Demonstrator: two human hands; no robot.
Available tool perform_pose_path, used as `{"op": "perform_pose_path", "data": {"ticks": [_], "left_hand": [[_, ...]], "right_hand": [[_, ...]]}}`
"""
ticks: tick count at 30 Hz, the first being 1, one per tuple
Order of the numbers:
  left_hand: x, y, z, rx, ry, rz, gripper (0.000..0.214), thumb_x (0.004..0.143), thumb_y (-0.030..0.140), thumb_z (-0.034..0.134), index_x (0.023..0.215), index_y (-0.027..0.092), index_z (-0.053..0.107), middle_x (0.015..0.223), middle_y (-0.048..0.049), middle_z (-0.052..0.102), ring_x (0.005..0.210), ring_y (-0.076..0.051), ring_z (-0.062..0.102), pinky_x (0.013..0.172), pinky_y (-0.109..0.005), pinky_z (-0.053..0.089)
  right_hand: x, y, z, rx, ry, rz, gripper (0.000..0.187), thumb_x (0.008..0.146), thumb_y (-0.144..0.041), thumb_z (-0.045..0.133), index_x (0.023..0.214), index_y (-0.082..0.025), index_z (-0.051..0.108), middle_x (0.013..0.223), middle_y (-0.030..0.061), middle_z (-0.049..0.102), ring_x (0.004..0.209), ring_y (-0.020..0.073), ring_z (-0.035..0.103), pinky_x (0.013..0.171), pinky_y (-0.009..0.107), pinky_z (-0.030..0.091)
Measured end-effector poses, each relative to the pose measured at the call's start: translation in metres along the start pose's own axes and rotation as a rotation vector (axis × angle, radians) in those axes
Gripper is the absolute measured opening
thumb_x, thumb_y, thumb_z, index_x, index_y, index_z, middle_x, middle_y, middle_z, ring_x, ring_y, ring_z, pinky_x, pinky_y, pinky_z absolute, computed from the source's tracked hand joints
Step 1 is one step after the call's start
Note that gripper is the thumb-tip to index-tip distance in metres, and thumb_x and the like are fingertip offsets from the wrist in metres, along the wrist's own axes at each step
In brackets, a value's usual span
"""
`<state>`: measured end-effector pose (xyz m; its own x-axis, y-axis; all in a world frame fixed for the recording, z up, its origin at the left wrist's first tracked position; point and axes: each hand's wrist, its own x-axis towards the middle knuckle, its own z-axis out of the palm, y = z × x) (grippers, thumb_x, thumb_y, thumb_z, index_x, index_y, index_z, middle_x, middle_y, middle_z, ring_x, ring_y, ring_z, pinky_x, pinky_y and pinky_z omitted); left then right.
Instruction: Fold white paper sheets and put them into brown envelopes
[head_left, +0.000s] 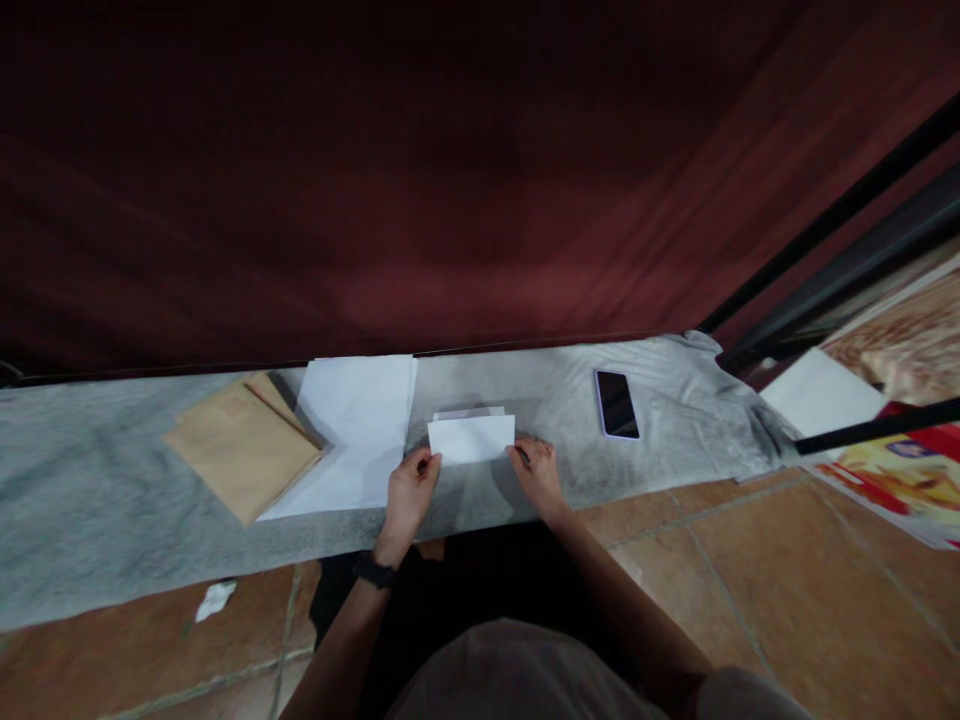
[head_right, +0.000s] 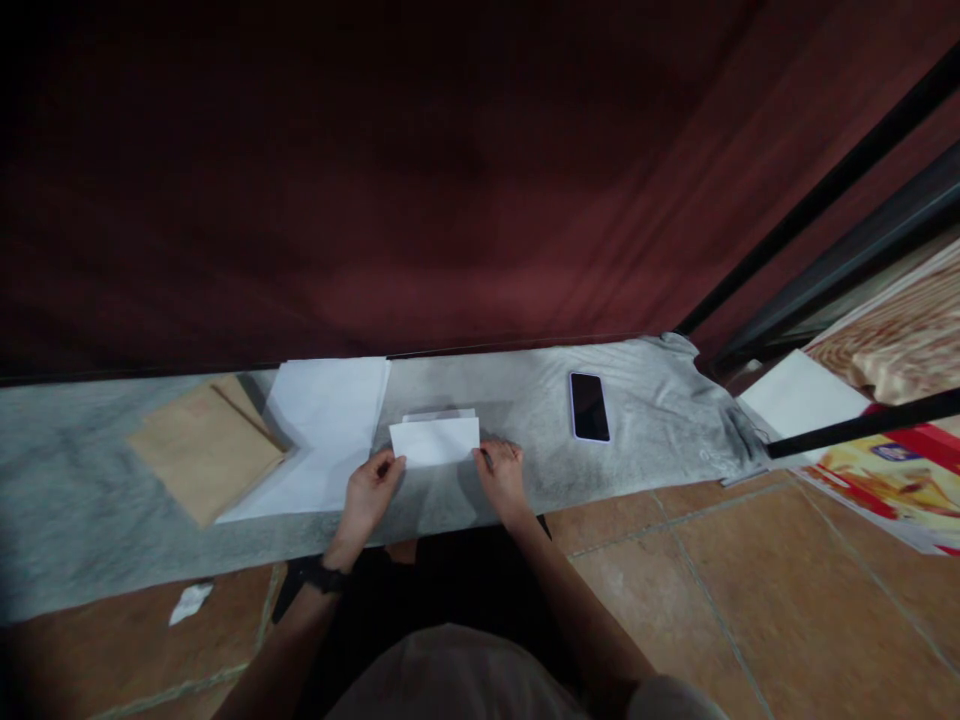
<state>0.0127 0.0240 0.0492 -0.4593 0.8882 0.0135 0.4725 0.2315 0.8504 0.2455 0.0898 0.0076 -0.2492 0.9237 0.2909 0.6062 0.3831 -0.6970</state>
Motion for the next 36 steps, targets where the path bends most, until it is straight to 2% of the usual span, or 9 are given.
{"op": "perform_pose_path", "data": {"ticks": [6, 11, 16, 19, 24, 28, 32, 34, 36], "left_hand": [[-0.008, -0.010, -0.004, -0.113, -0.111, -0.034, 0.011, 0.072, 0.036, 0.073, 0.077, 0.026, 0.077, 0.079, -0.0031, 0.077, 0.078, -0.024, 0.068, 0.079, -0.034, 0.054], [-0.022, -0.017, -0.013, -0.130, -0.263, 0.113, 0.012, 0.072, 0.028, 0.072, 0.081, 0.030, 0.081, 0.105, -0.0056, 0.079, 0.109, -0.029, 0.068, 0.105, -0.047, 0.049], [-0.030, 0.002, -0.018, -0.189, -0.139, 0.094, 0.017, 0.078, 0.037, 0.072, 0.090, 0.029, 0.080, 0.106, -0.0061, 0.078, 0.111, -0.028, 0.067, 0.109, -0.044, 0.046], [-0.026, 0.028, -0.023, -0.237, -0.039, 0.017, 0.023, 0.073, 0.043, 0.077, 0.088, 0.025, 0.078, 0.098, -0.0051, 0.077, 0.101, -0.026, 0.067, 0.100, -0.037, 0.050], [-0.015, 0.057, -0.027, -0.305, -0.079, -0.028, 0.027, 0.078, 0.048, 0.073, 0.073, 0.022, 0.067, 0.069, 0.0014, 0.064, 0.069, -0.016, 0.057, 0.066, -0.024, 0.047], [-0.011, 0.045, -0.013, -0.404, -0.105, -0.175, 0.031, 0.077, 0.051, 0.072, 0.076, 0.021, 0.065, 0.060, 0.0042, 0.055, 0.056, -0.012, 0.047, 0.052, -0.022, 0.037], [-0.010, 0.020, 0.004, -0.456, -0.084, -0.263, 0.030, 0.068, 0.048, 0.076, 0.073, 0.020, 0.066, 0.064, 0.0020, 0.061, 0.058, -0.014, 0.054, 0.053, -0.024, 0.041], [-0.010, 0.010, 0.010, -0.470, -0.067, -0.287, 0.032, 0.063, 0.047, 0.080, 0.075, 0.020, 0.067, 0.065, 0.0013, 0.065, 0.059, -0.015, 0.058, 0.055, -0.025, 0.044], [-0.011, 0.004, 0.014, -0.474, -0.045, -0.297, 0.035, 0.059, 0.046, 0.083, 0.077, 0.020, 0.068, 0.066, 0.0010, 0.067, 0.060, -0.016, 0.061, 0.057, -0.027, 0.047]], "right_hand": [[-0.002, 0.003, -0.013, 0.077, -0.048, -0.070, 0.016, 0.097, -0.030, 0.061, 0.100, -0.023, 0.075, 0.105, 0.0060, 0.077, 0.105, 0.0249, 0.068, 0.099, 0.043, 0.047], [-0.009, 0.008, -0.031, 0.186, -0.229, -0.254, 0.019, 0.092, -0.017, 0.063, 0.102, -0.027, 0.076, 0.109, 0.0035, 0.079, 0.110, 0.0235, 0.069, 0.104, 0.046, 0.047], [-0.010, -0.012, -0.048, 0.309, -0.192, -0.148, 0.025, 0.097, -0.024, 0.053, 0.109, -0.028, 0.076, 0.113, 0.0049, 0.078, 0.108, 0.0237, 0.071, 0.098, 0.042, 0.054], [0.002, -0.035, -0.060, 0.392, -0.058, -0.016, 0.024, 0.098, -0.036, 0.056, 0.103, -0.026, 0.077, 0.103, 0.0047, 0.078, 0.098, 0.0233, 0.072, 0.088, 0.036, 0.058], [0.037, -0.059, -0.068, 0.487, 0.063, 0.096, 0.028, 0.094, -0.048, 0.061, 0.089, -0.022, 0.072, 0.076, -0.0002, 0.070, 0.070, 0.0167, 0.064, 0.063, 0.025, 0.052], [0.051, -0.046, -0.050, 0.560, 0.066, 0.145, 0.040, 0.094, -0.048, 0.058, 0.123, -0.021, 0.064, 0.084, 0.0011, 0.069, 0.068, 0.0161, 0.061, 0.061, 0.026, 0.053], [0.034, -0.018, -0.026, 0.465, 0.034, 0.179, 0.048, 0.096, -0.043, 0.052, 0.139, -0.022, 0.055, 0.101, 0.0056, 0.073, 0.062, 0.0154, 0.061, 0.057, 0.027, 0.055], [0.017, -0.007, -0.019, 0.372, -0.001, 0.112, 0.042, 0.097, -0.033, 0.050, 0.136, -0.023, 0.058, 0.113, 0.0081, 0.072, 0.073, 0.0165, 0.067, 0.068, 0.029, 0.060], [0.001, 0.000, -0.017, 0.263, -0.033, 0.024, 0.037, 0.097, -0.024, 0.049, 0.131, -0.025, 0.064, 0.123, 0.0095, 0.068, 0.098, 0.0203, 0.070, 0.088, 0.034, 0.060]]}}
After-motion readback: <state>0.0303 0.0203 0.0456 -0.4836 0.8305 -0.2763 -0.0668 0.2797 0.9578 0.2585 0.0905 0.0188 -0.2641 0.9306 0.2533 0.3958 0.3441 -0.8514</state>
